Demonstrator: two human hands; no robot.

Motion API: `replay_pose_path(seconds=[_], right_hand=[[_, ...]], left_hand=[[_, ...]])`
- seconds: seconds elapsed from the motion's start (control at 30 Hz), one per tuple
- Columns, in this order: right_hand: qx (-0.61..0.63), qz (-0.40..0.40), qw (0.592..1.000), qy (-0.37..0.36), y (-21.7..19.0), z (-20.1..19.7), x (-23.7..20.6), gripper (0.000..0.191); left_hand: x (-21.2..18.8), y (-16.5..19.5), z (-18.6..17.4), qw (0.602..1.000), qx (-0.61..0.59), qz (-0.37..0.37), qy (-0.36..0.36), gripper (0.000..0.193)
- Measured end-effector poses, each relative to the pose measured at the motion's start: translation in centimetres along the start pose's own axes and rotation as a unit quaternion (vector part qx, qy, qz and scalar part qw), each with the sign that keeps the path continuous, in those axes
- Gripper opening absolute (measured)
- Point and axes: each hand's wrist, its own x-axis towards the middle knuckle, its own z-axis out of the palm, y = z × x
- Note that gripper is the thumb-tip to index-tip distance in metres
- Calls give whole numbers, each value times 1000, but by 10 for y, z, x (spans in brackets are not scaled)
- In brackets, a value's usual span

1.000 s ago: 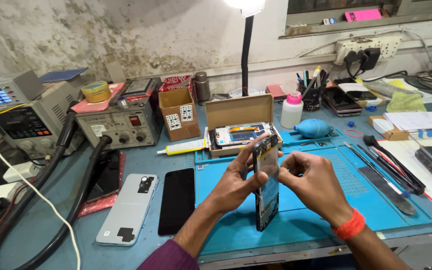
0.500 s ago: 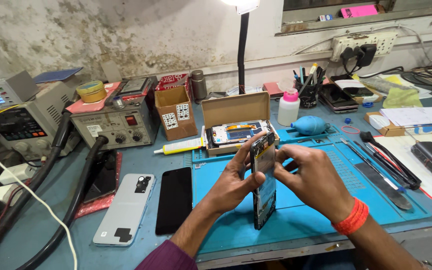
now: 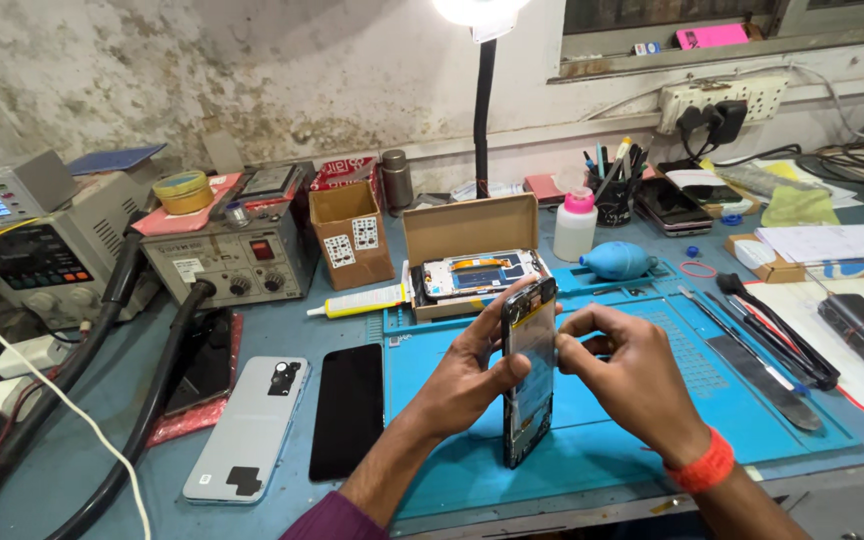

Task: The person pries open a smartphone on a repair mat, works around the frame and battery with a pry tool, and lifts the old battery out of the phone body. They then wipe the removed battery with a cloth and handle the opened phone chassis on the workbench.

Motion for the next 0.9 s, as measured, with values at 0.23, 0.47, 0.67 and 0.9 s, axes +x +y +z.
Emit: replay_pose_path(seconds=[0.23, 0.47, 0.67, 0.9], right_hand=[[-100, -35, 994, 19, -11, -4, 4, 19], [-158, -144, 977, 16, -22, -4, 8, 16], [-145, -40, 988, 42, -15, 3, 11, 16], [-11, 15, 1000, 6, 10, -4, 14, 14]], left_hand=[[-2, -3, -1, 1000, 6, -21, 9, 93], [-2, 0, 1, 1000, 21, -8, 11, 93], [0, 1, 2, 999, 30, -3, 9, 92], [0, -4, 2, 1000, 15, -24, 8, 93]])
